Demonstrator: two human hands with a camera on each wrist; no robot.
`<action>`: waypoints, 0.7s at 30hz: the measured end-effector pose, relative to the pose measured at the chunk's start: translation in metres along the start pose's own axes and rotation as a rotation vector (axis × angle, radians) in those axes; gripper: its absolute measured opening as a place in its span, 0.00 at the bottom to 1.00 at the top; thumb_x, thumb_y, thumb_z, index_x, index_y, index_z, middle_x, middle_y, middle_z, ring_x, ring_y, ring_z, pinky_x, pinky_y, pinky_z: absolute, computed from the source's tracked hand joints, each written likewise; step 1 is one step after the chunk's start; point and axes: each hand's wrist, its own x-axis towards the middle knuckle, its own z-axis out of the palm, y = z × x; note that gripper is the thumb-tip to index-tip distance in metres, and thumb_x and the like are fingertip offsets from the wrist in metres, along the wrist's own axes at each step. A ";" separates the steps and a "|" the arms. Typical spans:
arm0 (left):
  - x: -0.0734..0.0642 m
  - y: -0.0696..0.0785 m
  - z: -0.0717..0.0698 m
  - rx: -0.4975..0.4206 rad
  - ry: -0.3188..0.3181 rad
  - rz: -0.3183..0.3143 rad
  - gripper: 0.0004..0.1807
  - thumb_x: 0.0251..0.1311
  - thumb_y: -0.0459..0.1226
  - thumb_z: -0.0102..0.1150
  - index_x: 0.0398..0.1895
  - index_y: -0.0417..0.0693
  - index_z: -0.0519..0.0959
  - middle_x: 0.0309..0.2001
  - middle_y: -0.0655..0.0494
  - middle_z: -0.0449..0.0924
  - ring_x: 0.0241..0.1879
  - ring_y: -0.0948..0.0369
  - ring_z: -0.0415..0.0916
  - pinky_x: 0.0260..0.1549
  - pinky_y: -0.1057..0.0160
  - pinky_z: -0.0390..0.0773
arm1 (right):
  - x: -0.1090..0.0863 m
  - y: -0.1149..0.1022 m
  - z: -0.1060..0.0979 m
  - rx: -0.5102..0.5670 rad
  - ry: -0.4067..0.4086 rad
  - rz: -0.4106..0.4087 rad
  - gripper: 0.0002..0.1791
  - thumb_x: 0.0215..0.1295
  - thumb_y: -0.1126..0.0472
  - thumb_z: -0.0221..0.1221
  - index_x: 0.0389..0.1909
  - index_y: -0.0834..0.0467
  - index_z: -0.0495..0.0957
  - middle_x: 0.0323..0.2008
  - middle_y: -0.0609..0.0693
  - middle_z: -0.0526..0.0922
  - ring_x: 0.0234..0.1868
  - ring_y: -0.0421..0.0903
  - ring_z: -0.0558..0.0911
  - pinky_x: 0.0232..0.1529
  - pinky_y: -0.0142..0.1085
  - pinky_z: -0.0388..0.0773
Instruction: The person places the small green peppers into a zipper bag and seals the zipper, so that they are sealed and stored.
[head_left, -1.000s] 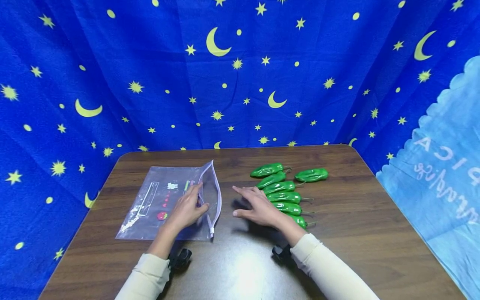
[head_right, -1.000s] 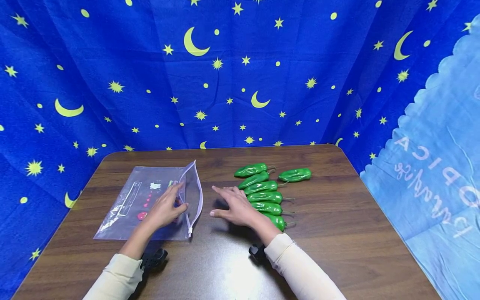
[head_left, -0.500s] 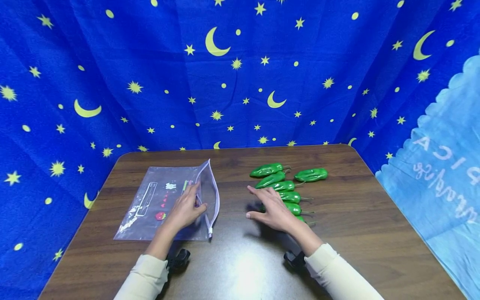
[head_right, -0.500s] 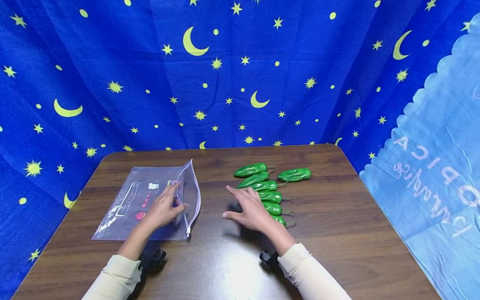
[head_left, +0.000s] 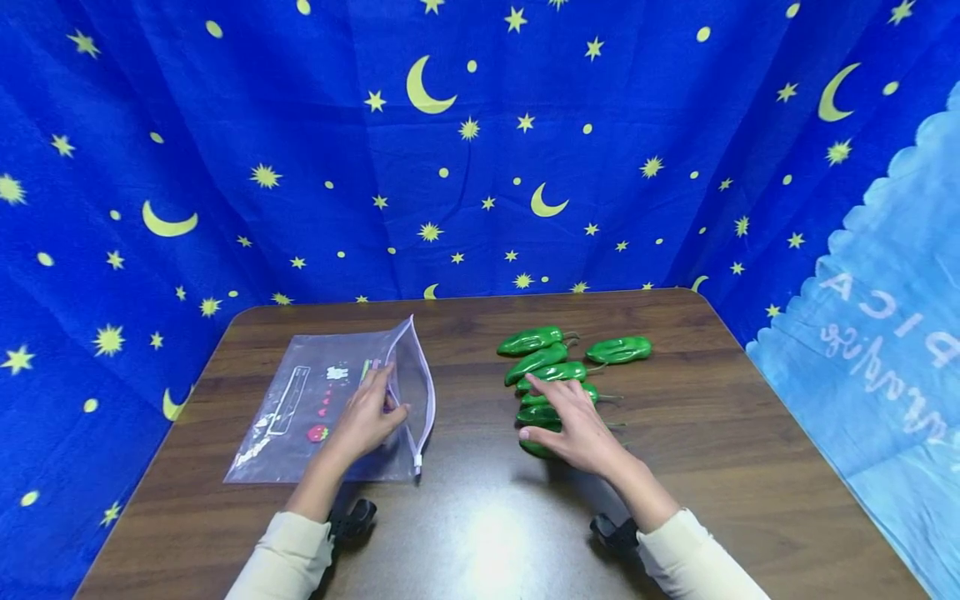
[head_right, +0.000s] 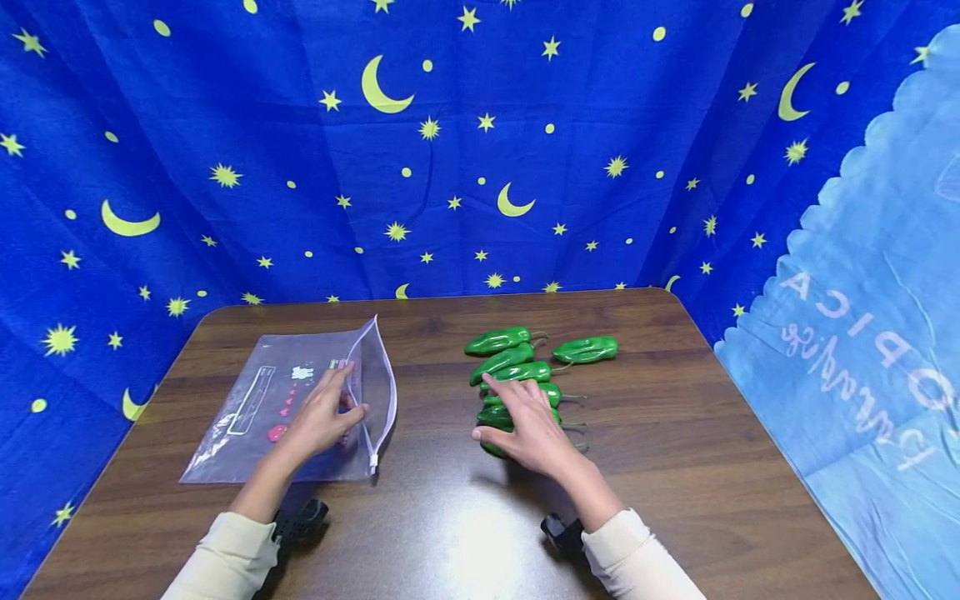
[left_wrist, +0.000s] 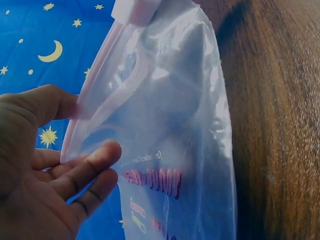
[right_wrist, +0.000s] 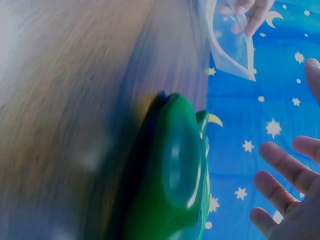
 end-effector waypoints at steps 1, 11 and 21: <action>0.000 0.000 0.000 -0.003 -0.002 0.003 0.41 0.50 0.37 0.63 0.67 0.32 0.59 0.59 0.31 0.67 0.57 0.42 0.69 0.57 0.40 0.68 | -0.002 0.001 -0.001 -0.006 0.010 -0.002 0.44 0.52 0.45 0.66 0.70 0.48 0.60 0.57 0.52 0.77 0.54 0.48 0.68 0.53 0.49 0.66; 0.001 0.000 -0.003 -0.035 -0.029 -0.020 0.41 0.50 0.34 0.65 0.68 0.34 0.58 0.46 0.42 0.71 0.33 0.57 0.72 0.38 0.56 0.73 | -0.020 0.016 -0.011 -0.064 0.092 0.016 0.44 0.48 0.46 0.69 0.67 0.53 0.64 0.53 0.53 0.78 0.46 0.45 0.69 0.45 0.39 0.64; 0.003 0.001 -0.004 -0.058 -0.019 -0.010 0.41 0.50 0.31 0.64 0.67 0.30 0.58 0.41 0.46 0.70 0.30 0.62 0.69 0.35 0.61 0.71 | -0.036 0.029 -0.016 -0.107 0.133 0.013 0.44 0.45 0.47 0.70 0.65 0.54 0.67 0.48 0.52 0.80 0.43 0.44 0.69 0.41 0.35 0.60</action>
